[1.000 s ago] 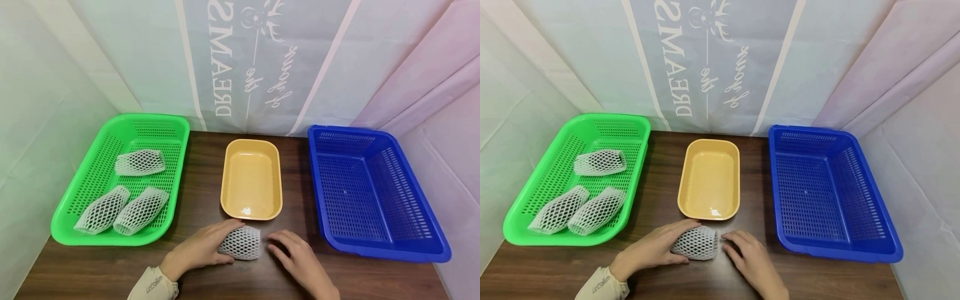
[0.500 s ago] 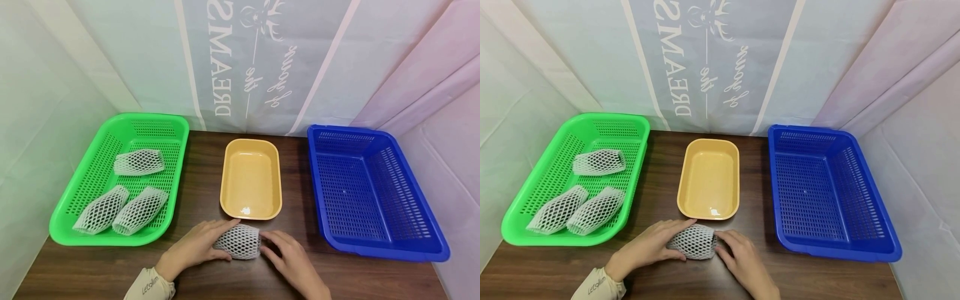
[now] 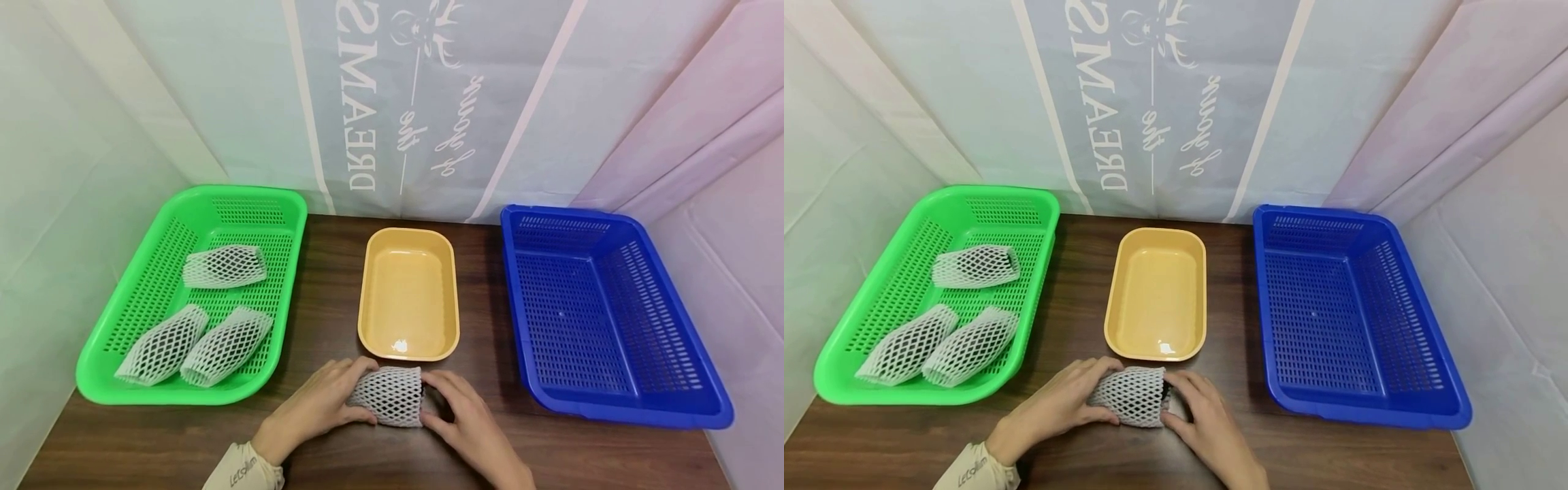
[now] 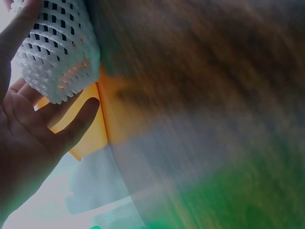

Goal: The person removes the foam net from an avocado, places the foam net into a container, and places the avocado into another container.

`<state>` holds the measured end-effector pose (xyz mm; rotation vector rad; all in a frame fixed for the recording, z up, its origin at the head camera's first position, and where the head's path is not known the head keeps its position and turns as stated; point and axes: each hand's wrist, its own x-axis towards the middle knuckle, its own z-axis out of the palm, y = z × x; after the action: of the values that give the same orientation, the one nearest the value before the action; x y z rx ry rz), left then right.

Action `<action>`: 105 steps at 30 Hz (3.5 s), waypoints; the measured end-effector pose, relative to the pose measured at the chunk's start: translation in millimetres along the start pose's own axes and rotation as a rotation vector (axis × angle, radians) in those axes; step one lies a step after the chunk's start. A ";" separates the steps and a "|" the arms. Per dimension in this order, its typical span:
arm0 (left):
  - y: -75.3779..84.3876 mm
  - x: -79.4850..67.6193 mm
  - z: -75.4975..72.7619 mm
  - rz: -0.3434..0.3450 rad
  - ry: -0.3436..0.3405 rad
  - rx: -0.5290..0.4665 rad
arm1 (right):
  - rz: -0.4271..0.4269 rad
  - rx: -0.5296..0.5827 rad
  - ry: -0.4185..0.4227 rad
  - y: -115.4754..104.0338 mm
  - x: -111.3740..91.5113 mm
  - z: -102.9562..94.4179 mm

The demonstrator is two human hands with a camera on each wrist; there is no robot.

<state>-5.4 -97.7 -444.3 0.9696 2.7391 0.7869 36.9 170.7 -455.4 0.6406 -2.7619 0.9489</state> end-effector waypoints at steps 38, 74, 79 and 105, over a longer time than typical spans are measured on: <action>0.2 0.3 6.2 0.030 0.012 0.029 | 0.023 -0.162 -0.107 -11.0 7.7 7.9; -3.3 -1.5 1.0 0.098 0.076 0.064 | -0.046 -0.232 -0.108 -8.7 2.3 -6.4; -1.8 -1.4 -3.9 0.101 0.081 0.074 | -0.053 -0.233 -0.094 -9.9 2.4 -10.0; -1.1 -7.0 -43.0 0.234 0.340 0.049 | -0.072 -0.250 0.074 -21.5 1.9 -45.9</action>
<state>-12.9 -121.3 -408.3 1.2920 2.9742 1.0110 44.9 183.0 -406.9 0.6438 -2.7098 0.5870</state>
